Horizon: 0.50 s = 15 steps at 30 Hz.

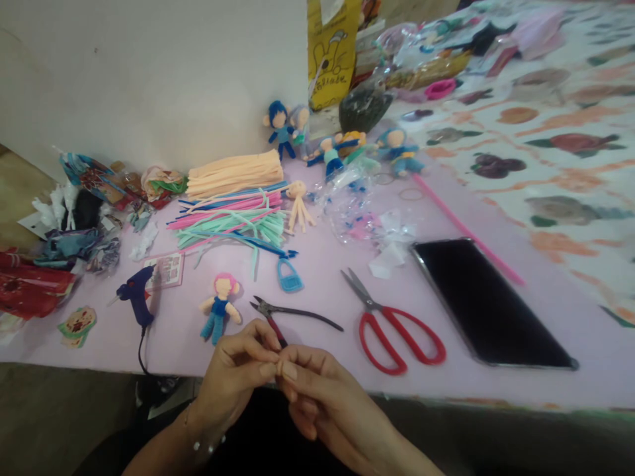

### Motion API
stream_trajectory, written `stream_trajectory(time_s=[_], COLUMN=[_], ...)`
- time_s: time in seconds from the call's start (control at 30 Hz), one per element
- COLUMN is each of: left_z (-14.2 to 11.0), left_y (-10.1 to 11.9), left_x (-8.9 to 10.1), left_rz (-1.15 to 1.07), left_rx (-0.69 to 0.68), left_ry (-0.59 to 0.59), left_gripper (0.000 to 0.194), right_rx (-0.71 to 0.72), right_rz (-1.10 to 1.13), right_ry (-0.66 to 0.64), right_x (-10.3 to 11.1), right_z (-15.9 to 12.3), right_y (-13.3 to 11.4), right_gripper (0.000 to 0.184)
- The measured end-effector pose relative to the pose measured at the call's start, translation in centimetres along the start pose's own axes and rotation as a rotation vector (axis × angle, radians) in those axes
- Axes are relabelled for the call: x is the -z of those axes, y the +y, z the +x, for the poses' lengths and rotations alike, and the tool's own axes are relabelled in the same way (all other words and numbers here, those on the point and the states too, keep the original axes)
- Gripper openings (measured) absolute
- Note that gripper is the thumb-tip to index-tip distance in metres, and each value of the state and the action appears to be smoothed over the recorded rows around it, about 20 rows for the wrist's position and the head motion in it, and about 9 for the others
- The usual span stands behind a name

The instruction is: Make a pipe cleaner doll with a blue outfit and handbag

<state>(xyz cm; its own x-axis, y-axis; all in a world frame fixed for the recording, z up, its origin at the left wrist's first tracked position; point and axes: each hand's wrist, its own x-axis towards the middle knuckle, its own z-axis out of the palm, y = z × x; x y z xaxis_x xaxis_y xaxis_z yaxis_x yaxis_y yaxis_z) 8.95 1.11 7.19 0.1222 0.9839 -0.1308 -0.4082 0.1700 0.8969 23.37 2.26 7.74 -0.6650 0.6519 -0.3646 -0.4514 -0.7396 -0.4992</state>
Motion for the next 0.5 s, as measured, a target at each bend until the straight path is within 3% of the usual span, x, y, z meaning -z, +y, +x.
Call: stream_trajectory(time_s=[0.17, 0.27, 0.37, 0.5], left_z=[0.05, -0.11, 0.01, 0.52], left_y=[0.02, -0.15, -0.25, 0.28], left_x=[-0.21, -0.29, -0.18, 0.28], left_rz=[0.058, 0.182, 0.277, 0.279], left_rx=[-0.082, -0.186, -0.334, -0.438], left_ry=[0.055, 0.052, 0.129, 0.235], left_gripper=[0.033, 0.024, 0.015, 0.019], right_rx=[0.023, 0.016, 0.014, 0.004], right_rz=[-0.017, -0.005, 0.016, 0.063], right_ry=[0.069, 0.056, 0.059, 0.11], right_x=[-0.12, -0.09, -0.01, -0.04], right_z=[0.05, -0.08, -0.2, -0.31], right_y=[-0.11, 0.0, 0.11, -0.09], right_gripper=[0.029, 0.032, 0.034, 0.033])
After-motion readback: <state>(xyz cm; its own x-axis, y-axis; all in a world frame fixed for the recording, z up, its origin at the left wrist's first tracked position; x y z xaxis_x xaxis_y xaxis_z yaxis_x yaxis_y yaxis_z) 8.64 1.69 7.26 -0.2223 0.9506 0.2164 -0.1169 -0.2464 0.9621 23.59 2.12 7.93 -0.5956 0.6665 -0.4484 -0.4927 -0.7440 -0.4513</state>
